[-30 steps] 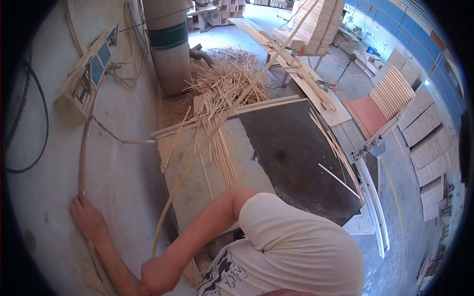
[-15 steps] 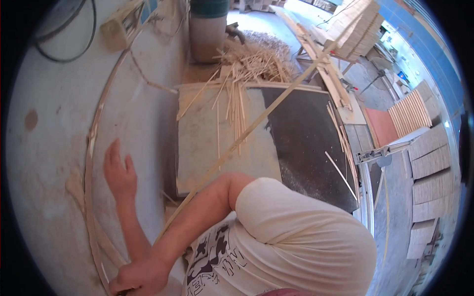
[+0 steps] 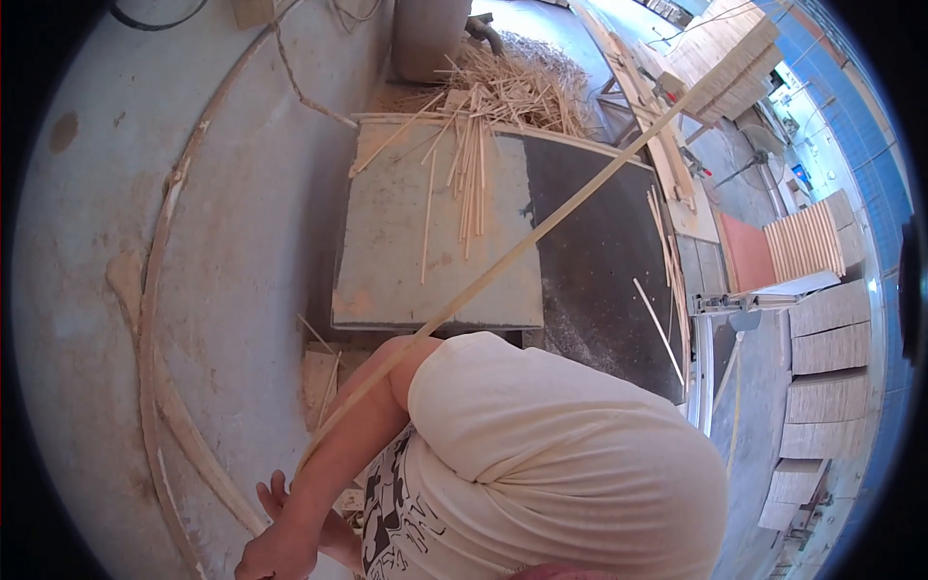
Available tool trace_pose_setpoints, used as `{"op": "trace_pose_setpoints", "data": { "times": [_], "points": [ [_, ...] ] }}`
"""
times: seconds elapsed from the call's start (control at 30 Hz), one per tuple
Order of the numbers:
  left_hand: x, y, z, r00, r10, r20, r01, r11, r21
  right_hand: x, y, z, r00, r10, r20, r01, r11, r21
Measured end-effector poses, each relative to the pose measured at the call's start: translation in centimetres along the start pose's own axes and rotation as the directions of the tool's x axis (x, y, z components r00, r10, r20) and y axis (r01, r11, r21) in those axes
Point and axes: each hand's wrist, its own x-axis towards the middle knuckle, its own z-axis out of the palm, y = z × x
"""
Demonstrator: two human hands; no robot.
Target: Operating a table saw to process wood planks in a workshop.
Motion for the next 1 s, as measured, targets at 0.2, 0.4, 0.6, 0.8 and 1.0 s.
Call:
{"op": "trace_pose_setpoints", "data": {
  "times": [0.2,0.4,0.6,0.8,1.0],
  "points": [
    [-27.2,-1.9,3.0,0.960,-0.013,-0.280,-0.013,0.996,-0.090,1.1,11.1,4.6,0.978,0.002,-0.208,0.138,0.745,0.653],
    [-12.6,-2.4,16.9,0.514,0.033,-0.857,-0.334,0.928,-0.165,-0.4,6.7,6.7,0.909,0.409,-0.077,-0.413,0.910,-0.044],
    [-13.0,-4.4,15.3,0.618,0.157,-0.770,-0.525,0.812,-0.256,-0.3,10.1,9.6,0.962,0.265,0.064,-0.214,0.880,-0.424],
    [-18.7,1.1,10.1,0.338,-0.151,-0.929,-0.021,0.986,-0.168,1.9,12.3,10.2,0.995,0.060,-0.077,-0.095,0.792,-0.604],
    [-41.6,2.2,-5.1,0.217,0.400,-0.890,-0.071,0.916,0.394,7.6,23.1,13.0,0.888,-0.461,0.000,0.334,0.645,-0.687]
  ]
}}
